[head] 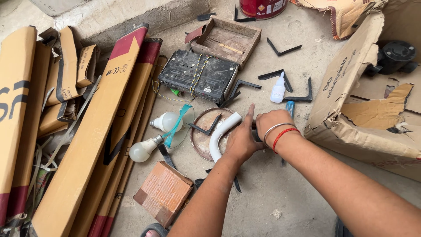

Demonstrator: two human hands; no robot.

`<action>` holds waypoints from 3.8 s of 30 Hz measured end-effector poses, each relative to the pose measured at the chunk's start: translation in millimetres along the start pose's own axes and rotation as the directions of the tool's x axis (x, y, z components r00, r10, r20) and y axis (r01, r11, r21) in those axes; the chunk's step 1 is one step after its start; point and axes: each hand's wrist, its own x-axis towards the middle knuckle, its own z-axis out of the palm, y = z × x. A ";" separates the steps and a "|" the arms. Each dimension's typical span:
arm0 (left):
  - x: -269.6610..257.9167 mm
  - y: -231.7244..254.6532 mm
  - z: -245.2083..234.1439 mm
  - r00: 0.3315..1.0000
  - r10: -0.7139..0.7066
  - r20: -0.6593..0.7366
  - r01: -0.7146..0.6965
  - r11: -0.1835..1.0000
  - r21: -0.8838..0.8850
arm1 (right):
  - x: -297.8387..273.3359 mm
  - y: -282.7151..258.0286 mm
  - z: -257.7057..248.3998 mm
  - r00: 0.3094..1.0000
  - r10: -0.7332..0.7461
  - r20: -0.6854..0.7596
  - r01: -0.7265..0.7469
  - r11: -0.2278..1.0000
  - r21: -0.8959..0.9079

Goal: Assembling and repairing various electrical components and testing a light bulb.

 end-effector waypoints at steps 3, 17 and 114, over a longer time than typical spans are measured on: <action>-2.3 0.2 2.9 1.000 0.012 -0.015 -0.013 1.000 -0.006 | -13.8 3.4 -7.3 0.999 0.037 0.007 -0.038 0.998 0.057; -6.9 18.5 -17.1 0.973 0.227 -0.039 -0.214 0.953 0.217 | -41.7 11.0 -10.8 0.998 -0.013 0.057 0.008 0.996 0.094; 27.2 8.5 18.3 0.985 0.172 -0.027 -0.142 0.882 0.450 | -3.3 52.0 39.1 0.945 -0.186 0.270 0.194 0.981 -0.003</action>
